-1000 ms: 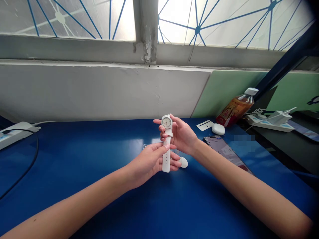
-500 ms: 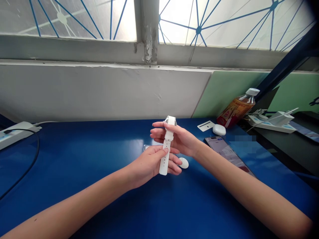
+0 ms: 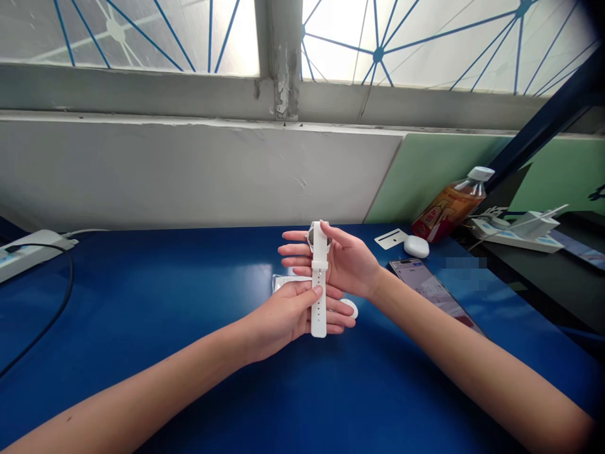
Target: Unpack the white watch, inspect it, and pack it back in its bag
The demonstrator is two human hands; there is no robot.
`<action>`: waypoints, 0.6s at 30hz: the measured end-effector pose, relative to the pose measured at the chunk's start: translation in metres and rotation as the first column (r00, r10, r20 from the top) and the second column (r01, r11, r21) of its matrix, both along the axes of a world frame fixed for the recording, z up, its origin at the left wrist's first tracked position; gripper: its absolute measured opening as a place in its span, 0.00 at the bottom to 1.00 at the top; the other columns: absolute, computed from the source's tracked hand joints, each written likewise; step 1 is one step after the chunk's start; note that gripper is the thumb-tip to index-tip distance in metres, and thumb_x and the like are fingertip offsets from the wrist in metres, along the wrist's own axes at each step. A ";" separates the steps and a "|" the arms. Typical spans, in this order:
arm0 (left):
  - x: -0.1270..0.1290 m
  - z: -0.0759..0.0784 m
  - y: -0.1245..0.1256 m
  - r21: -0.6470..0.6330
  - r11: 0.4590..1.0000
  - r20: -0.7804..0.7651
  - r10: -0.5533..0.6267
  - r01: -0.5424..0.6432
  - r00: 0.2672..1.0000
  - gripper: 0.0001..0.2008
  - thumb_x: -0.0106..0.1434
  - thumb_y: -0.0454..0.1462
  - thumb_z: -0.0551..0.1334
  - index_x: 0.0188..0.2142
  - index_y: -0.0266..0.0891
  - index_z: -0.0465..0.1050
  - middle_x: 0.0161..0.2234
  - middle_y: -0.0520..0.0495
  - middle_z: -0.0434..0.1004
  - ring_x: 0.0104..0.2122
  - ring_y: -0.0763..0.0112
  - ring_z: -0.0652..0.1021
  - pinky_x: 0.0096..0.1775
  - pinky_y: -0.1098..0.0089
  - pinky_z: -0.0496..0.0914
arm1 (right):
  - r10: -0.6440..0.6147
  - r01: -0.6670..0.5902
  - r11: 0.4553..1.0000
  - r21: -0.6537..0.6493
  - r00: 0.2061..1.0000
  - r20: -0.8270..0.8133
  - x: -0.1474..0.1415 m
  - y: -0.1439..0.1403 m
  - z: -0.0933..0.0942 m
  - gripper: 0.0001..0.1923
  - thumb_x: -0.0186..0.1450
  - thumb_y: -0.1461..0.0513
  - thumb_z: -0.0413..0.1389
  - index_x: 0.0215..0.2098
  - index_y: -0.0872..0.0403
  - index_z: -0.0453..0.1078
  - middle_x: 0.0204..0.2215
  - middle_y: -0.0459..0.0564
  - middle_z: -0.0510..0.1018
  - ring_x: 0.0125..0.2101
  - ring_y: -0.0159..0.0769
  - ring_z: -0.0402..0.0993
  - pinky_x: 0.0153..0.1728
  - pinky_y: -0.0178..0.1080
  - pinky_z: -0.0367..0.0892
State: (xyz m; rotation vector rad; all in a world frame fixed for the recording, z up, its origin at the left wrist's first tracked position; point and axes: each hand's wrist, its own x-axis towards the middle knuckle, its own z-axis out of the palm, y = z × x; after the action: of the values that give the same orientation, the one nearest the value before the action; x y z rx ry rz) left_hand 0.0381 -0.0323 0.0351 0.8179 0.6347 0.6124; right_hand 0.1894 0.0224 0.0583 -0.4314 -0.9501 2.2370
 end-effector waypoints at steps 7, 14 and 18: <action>-0.001 -0.001 0.001 -0.024 1.000 0.027 0.005 -0.005 1.000 0.14 0.67 0.40 0.60 0.42 0.29 0.73 0.42 0.30 0.79 0.40 0.55 0.81 0.47 0.56 0.71 | -0.025 0.022 0.996 -0.081 0.999 -0.038 0.000 -0.001 0.001 0.36 0.71 0.46 0.30 0.53 0.62 0.67 0.37 0.57 0.79 0.35 0.40 0.77 0.43 0.44 0.68; -0.004 0.004 0.003 -0.041 0.998 0.047 -0.043 0.045 0.998 0.22 0.69 0.46 0.54 0.40 0.27 0.75 0.38 0.33 0.80 0.32 0.61 0.81 0.44 0.60 0.71 | -0.255 0.223 0.943 -0.248 0.961 -0.106 -0.001 0.005 -0.005 0.24 0.71 0.53 0.38 0.45 0.60 0.69 0.20 0.44 0.65 0.19 0.31 0.63 0.25 0.35 0.66; -0.008 0.012 0.009 -0.089 0.996 0.142 -0.004 0.017 0.990 0.32 0.69 0.54 0.45 0.51 0.28 0.71 0.45 0.30 0.78 0.42 0.51 0.80 0.48 0.56 0.69 | -0.535 0.475 0.804 -0.358 0.841 -0.087 0.002 0.013 -0.006 0.17 0.70 0.53 0.43 0.33 0.54 0.65 0.19 0.44 0.66 0.21 0.32 0.66 0.25 0.34 0.68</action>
State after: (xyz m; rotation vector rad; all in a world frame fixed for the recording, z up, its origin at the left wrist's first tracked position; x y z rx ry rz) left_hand 0.0300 -0.0230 0.0473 0.6864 0.5241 0.6217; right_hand 0.1911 0.0358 0.0521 -0.5407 -0.3063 1.8840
